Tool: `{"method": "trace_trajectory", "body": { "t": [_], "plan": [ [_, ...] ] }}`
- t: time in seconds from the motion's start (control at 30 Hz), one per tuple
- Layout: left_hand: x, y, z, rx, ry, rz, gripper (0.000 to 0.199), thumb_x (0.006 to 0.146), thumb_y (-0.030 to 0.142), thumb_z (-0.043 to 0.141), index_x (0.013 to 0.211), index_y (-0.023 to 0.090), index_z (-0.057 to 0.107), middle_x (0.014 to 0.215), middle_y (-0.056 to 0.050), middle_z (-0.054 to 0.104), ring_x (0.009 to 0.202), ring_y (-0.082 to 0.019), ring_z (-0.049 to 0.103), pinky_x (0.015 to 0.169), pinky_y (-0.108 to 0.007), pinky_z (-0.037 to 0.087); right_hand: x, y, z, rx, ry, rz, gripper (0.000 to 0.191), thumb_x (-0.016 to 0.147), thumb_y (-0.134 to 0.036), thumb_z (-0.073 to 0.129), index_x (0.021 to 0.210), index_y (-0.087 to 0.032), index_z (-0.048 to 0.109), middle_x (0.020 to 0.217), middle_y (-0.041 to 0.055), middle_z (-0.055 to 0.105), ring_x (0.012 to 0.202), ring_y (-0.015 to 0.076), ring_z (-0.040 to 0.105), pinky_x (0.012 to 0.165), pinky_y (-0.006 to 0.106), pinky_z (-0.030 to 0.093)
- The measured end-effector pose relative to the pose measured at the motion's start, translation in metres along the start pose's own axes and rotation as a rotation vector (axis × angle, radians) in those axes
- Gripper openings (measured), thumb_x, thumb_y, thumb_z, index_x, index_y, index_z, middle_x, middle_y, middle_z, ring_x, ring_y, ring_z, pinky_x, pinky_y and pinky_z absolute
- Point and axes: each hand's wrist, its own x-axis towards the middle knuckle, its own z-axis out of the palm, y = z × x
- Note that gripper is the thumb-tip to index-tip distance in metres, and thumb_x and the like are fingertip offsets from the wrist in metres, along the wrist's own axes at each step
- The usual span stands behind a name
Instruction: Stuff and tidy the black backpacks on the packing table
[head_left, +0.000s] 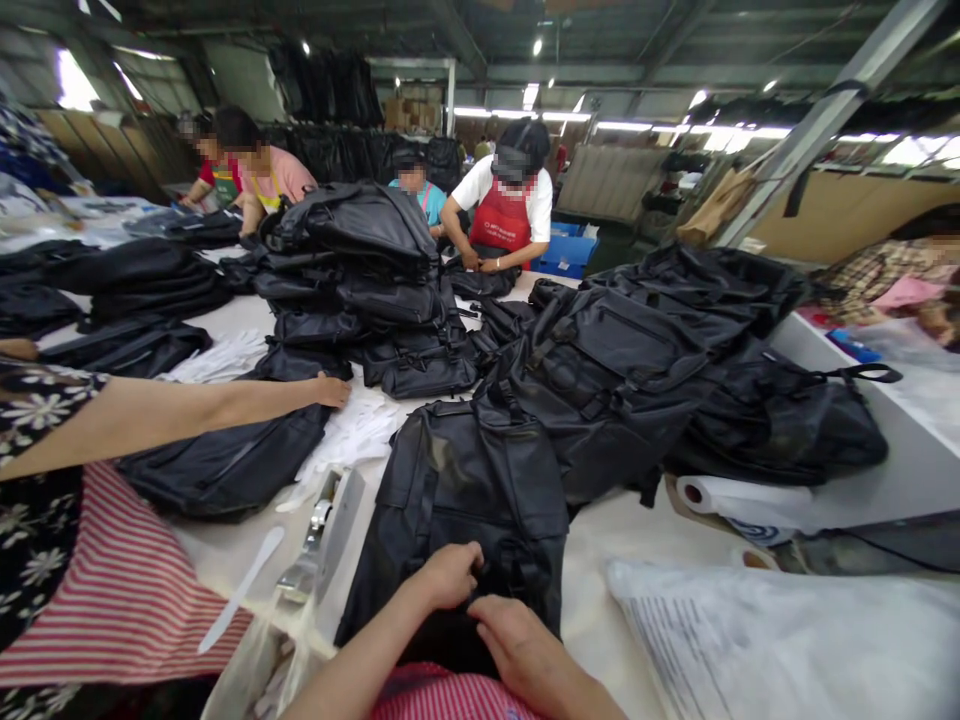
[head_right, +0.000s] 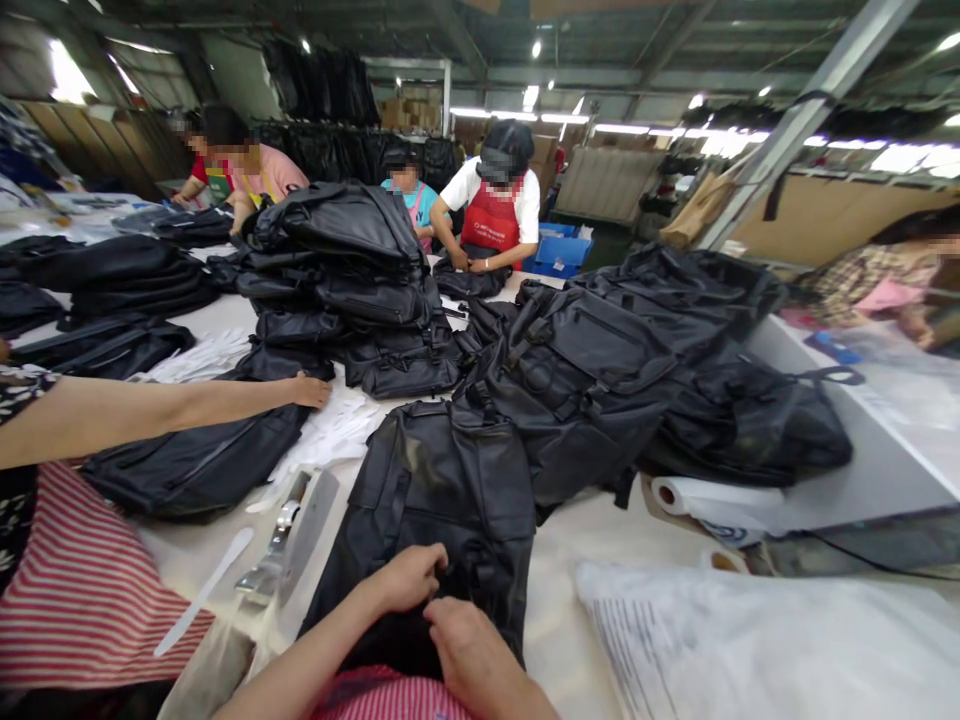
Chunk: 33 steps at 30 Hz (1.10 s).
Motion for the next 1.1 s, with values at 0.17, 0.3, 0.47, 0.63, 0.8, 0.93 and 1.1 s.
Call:
{"method": "trace_trajectory", "body": {
  "t": [0.17,0.3,0.47,0.63,0.8,0.93,1.1],
  "plan": [
    [-0.047,0.015,-0.001,0.100,-0.203,0.153,0.037,0.087,0.039,0.041,0.068,0.025,0.070,0.067,-0.005,0.070,0.061,-0.024,0.061,0.061,-0.033,0.041,0.024,-0.001,-0.026,0.220,0.275,0.074,0.022,0.092,-0.026,0.037,0.086,-0.021,0.058,0.078,0.0006,0.063,0.073,0.0141,0.062,0.069,0.025,0.047],
    [-0.074,0.028,0.003,0.312,-0.125,0.325,0.047,0.092,0.043,0.035,0.073,0.022,0.072,0.067,-0.009,0.071,0.059,-0.025,0.063,0.056,-0.032,0.038,0.061,-0.002,-0.043,-0.098,0.114,0.063,0.023,0.092,-0.019,0.037,0.097,-0.020,0.059,0.093,0.0024,0.068,0.086,0.0133,0.065,0.079,0.024,0.047],
    [-0.088,0.033,0.000,0.404,-0.102,0.359,0.052,0.095,0.041,0.027,0.077,0.022,0.072,0.068,-0.008,0.072,0.057,-0.023,0.064,0.056,-0.031,0.040,0.094,0.008,-0.002,-0.468,-0.355,0.120,0.018,0.064,-0.007,0.071,0.079,-0.017,0.067,0.085,0.0095,0.073,0.084,0.0256,0.069,0.072,0.032,0.051],
    [-0.096,0.037,-0.002,0.385,-0.191,0.243,0.050,0.096,0.039,0.026,0.085,0.021,0.071,0.085,-0.007,0.075,0.075,-0.023,0.069,0.065,-0.030,0.046,0.087,0.002,0.055,-0.672,-0.445,0.163,0.042,0.066,-0.005,0.069,0.107,-0.011,0.062,0.101,0.0205,0.068,0.097,0.0344,0.064,0.075,0.047,0.052],
    [-0.098,0.040,0.000,0.363,-0.283,0.186,0.048,0.096,0.036,0.027,0.095,0.018,0.071,0.100,-0.009,0.073,0.088,-0.026,0.068,0.074,-0.032,0.048,0.075,0.002,0.073,-0.780,-0.407,0.213,0.034,0.081,-0.001,0.043,0.112,-0.008,0.058,0.104,0.0241,0.063,0.099,0.0351,0.061,0.074,0.053,0.050],
    [-0.097,0.036,0.002,0.361,-0.287,0.158,0.049,0.096,0.034,0.025,0.092,0.017,0.071,0.097,-0.009,0.074,0.085,-0.025,0.068,0.072,-0.032,0.048,0.072,0.003,0.062,-0.715,-0.409,0.173,0.036,0.073,-0.007,0.059,0.109,-0.009,0.059,0.102,0.0225,0.064,0.092,0.0325,0.064,0.070,0.042,0.052],
    [-0.099,0.034,-0.001,0.304,-0.274,0.108,0.050,0.095,0.035,0.025,0.090,0.016,0.070,0.090,-0.011,0.074,0.084,-0.024,0.068,0.076,-0.034,0.050,0.085,0.007,-0.006,-0.573,-0.272,0.088,0.027,0.078,-0.007,0.045,0.098,-0.014,0.062,0.095,0.0164,0.069,0.089,0.0269,0.066,0.076,0.036,0.049]
  ]
}}
